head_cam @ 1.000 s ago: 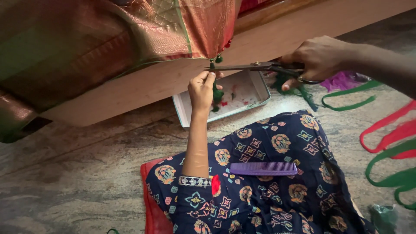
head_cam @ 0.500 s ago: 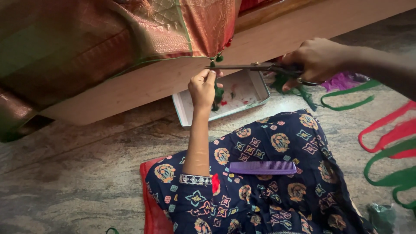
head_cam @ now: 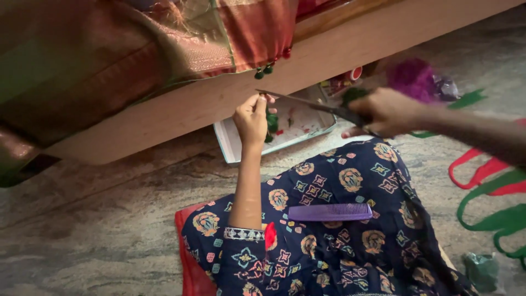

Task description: Tying, combing, and trimming decorative tassels on the border of a saree.

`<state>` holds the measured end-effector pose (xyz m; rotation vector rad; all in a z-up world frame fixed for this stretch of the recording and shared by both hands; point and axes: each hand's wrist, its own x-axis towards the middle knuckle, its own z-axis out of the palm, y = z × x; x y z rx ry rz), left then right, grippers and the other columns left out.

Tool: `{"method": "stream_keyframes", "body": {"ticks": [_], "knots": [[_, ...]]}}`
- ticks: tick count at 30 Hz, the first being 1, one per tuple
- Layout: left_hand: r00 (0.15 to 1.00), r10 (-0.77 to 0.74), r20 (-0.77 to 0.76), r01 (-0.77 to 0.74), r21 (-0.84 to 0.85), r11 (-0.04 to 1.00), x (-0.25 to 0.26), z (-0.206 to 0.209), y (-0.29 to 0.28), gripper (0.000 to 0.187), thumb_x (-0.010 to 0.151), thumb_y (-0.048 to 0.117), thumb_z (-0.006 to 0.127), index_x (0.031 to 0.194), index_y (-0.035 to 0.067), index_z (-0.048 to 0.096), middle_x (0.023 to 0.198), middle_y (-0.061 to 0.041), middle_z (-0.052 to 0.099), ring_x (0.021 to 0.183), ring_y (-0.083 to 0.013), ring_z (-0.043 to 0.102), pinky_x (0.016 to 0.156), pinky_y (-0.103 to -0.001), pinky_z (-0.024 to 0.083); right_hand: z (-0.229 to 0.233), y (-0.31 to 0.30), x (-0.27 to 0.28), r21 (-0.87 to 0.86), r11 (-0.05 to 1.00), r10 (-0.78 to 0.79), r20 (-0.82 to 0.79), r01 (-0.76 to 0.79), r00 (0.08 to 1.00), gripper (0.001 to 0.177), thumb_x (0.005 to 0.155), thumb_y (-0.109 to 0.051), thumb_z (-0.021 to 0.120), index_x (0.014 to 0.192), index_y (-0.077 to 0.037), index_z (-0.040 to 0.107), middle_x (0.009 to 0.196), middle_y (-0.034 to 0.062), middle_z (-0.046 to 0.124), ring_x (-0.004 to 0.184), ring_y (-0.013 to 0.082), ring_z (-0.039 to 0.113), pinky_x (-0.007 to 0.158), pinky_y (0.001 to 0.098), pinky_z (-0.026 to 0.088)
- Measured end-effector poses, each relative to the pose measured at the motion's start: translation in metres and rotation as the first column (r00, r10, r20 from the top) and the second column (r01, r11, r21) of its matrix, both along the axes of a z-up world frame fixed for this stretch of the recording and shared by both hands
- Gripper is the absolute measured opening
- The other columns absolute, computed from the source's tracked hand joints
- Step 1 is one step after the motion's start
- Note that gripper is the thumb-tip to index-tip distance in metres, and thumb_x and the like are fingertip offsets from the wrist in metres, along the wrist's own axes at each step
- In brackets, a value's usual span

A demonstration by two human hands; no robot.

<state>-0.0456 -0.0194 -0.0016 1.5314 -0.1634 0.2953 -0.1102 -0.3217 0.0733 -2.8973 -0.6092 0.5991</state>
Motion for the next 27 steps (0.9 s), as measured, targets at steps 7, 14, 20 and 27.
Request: {"method": "stream_keyframes", "body": {"ticks": [7,14,20,27], "knots": [[0.998,-0.033,-0.047,0.023,-0.192,0.981,0.004,-0.032,0.017,0.022,0.101,0.008,0.059,0.094,-0.007,0.073,0.087,-0.008,0.074,0.075,-0.0141,0.071,0.073,-0.027,0.058,-0.086,-0.008,-0.082,0.476,0.863,-0.06,-0.233,0.168,0.971,0.047,0.084,-0.054,0.07,0.078,-0.008,0.069,0.059,0.0021,0.06,0.055,0.0204,0.06,0.052,0.0413,0.047],[0.993,-0.072,-0.091,0.042,-0.295,0.955,-0.021,-0.005,0.003,0.023,0.101,0.011,0.059,0.098,-0.007,0.074,0.09,-0.01,0.075,0.079,-0.0158,0.071,0.075,-0.027,0.056,-0.109,0.02,-0.148,0.377,0.901,0.401,-0.532,-0.215,0.746,0.049,0.079,-0.053,0.086,0.081,-0.006,0.069,0.072,0.0041,0.068,0.072,0.0219,0.068,0.066,0.0434,0.05],[0.988,-0.122,-0.092,0.09,-0.295,0.951,-0.034,0.011,-0.005,0.025,0.103,0.013,0.059,0.1,-0.006,0.074,0.093,-0.011,0.076,0.08,-0.0158,0.071,0.078,-0.028,0.055,-0.18,0.026,-0.167,0.533,0.767,0.641,-0.6,-0.359,0.479,0.053,0.081,-0.041,0.09,0.107,-0.002,0.067,0.09,0.0117,0.072,0.084,0.0289,0.069,0.075,0.0449,0.052],[0.96,-0.235,-0.153,0.15,-0.428,0.891,-0.044,0.008,-0.02,0.024,0.105,0.017,0.059,0.101,-0.002,0.073,0.097,-0.01,0.075,0.085,-0.0156,0.069,0.082,-0.029,0.055,-0.142,0.093,-0.032,0.752,0.659,-0.056,0.075,-0.019,0.996,0.077,0.076,-0.035,0.087,0.132,0.005,0.053,0.114,0.0261,0.066,0.105,0.0374,0.067,0.081,0.0469,0.055]]}}
